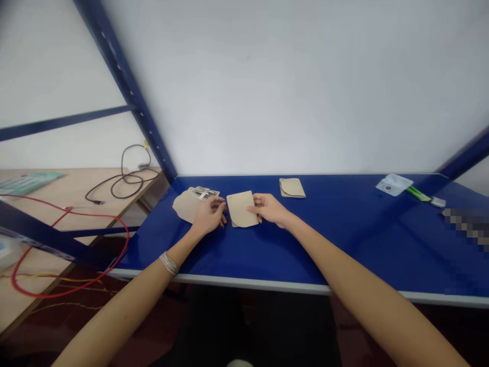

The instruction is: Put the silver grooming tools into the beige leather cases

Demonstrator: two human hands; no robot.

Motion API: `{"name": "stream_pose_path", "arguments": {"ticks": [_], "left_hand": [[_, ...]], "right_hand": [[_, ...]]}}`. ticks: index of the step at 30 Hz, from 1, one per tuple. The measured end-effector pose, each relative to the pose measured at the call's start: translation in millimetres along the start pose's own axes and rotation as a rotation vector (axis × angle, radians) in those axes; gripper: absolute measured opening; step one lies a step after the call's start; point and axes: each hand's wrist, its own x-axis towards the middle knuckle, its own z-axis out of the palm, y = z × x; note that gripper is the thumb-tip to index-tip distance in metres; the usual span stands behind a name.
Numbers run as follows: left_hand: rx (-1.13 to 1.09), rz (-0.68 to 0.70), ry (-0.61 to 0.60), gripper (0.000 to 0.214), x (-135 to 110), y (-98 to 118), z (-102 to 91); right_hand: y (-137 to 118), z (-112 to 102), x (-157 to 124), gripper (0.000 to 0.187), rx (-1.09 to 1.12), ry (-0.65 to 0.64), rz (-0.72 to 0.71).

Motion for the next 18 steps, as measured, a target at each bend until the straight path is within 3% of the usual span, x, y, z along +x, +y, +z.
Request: {"name": "stream_pose_path", "arguments": {"ticks": [5, 9, 11, 15, 18], "left_hand": [[0.074, -0.022, -0.202, 0.026, -1.7, 3.9, -1.8], [0.032, -0.03, -0.173, 0.023, 0.4, 2.7, 0.0], [-0.002, -0.022, -0.148, 0.024, 1.6, 0.7, 1.0], [-0.036, 0.025, -0.154, 0.032, 2.7, -3.0, 1.7], [-0.043, 0.023, -0.181, 0.038, 3.2, -4.3, 1.7]], "right_hand": [[-6.1, 9.7, -3.8, 0.043, 0.175, 0.004, 0.076], [-5.7, 13.7, -3.4, 0.046, 0.225, 0.058, 0.117], [-4.4, 14.5, -3.6, 0.059, 0.14, 0.138, 0.078], [-2.0, 22.8, -8.7, 0.106, -0.244, 0.226, -0.147], [-0.1, 32.7, -11.6, 0.105, -0.454, 0.227, -0.281]]}}
